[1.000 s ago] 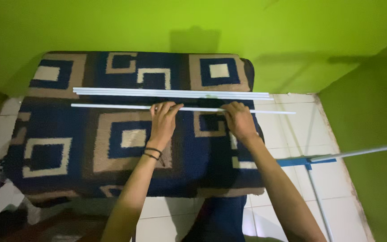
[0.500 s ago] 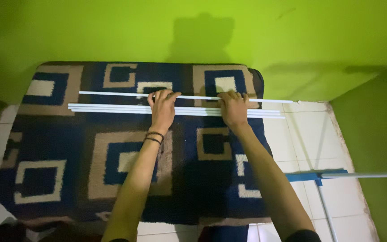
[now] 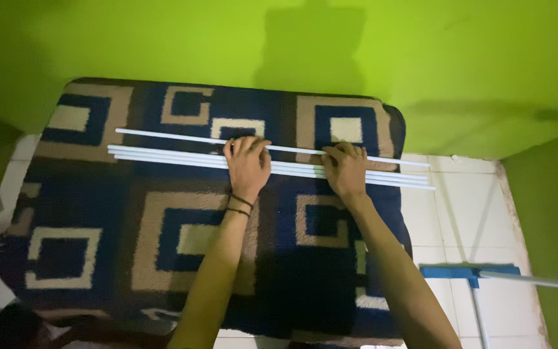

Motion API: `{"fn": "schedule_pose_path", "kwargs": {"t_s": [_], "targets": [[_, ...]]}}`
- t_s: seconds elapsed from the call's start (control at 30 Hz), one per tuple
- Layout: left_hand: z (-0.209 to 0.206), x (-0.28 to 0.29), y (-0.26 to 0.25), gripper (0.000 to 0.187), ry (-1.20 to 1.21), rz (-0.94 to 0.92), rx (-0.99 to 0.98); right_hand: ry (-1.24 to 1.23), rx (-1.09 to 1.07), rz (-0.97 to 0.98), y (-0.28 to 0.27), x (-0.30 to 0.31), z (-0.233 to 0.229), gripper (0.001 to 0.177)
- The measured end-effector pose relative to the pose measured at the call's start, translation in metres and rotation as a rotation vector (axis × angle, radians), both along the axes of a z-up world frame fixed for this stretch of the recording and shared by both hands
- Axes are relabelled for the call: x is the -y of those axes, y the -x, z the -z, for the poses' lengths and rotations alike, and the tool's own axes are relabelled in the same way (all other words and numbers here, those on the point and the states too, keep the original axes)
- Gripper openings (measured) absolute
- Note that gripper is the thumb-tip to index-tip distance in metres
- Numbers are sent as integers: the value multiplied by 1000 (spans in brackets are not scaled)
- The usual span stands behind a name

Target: The person assembles a clothes drying rack by inserting white poles into blue plastic connectors. They repeatedly adjust and secure the poles into the frame, working on the structure against a green wall.

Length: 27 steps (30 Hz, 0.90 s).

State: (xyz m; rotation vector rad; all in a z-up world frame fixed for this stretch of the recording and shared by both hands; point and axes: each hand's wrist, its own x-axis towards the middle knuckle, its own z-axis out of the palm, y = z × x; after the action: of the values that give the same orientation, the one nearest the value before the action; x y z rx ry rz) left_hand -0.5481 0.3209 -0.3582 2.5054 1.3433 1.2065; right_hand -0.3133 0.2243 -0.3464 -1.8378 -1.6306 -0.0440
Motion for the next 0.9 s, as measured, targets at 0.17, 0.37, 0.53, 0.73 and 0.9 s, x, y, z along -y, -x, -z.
{"fn": "schedule_pose_path", "kwargs": {"t_s": [0.17,0.37,0.53,0.73,0.9], "targets": [[-5,3,-2,12,-20,-56,31,-60,17,-15,10,6,-6,22],[-4,7,-2,14,-2,-164,56,-30,67,-31,16,12,-9,26],[-4,6,-1,14,3,-152,44,-28,107,-31,18,16,-6,30],[-2,6,0,13,12,-127,60,54,255,74,30,25,4,42],[3,4,-2,13,-32,-109,52,26,327,138,32,41,4,52]]}}
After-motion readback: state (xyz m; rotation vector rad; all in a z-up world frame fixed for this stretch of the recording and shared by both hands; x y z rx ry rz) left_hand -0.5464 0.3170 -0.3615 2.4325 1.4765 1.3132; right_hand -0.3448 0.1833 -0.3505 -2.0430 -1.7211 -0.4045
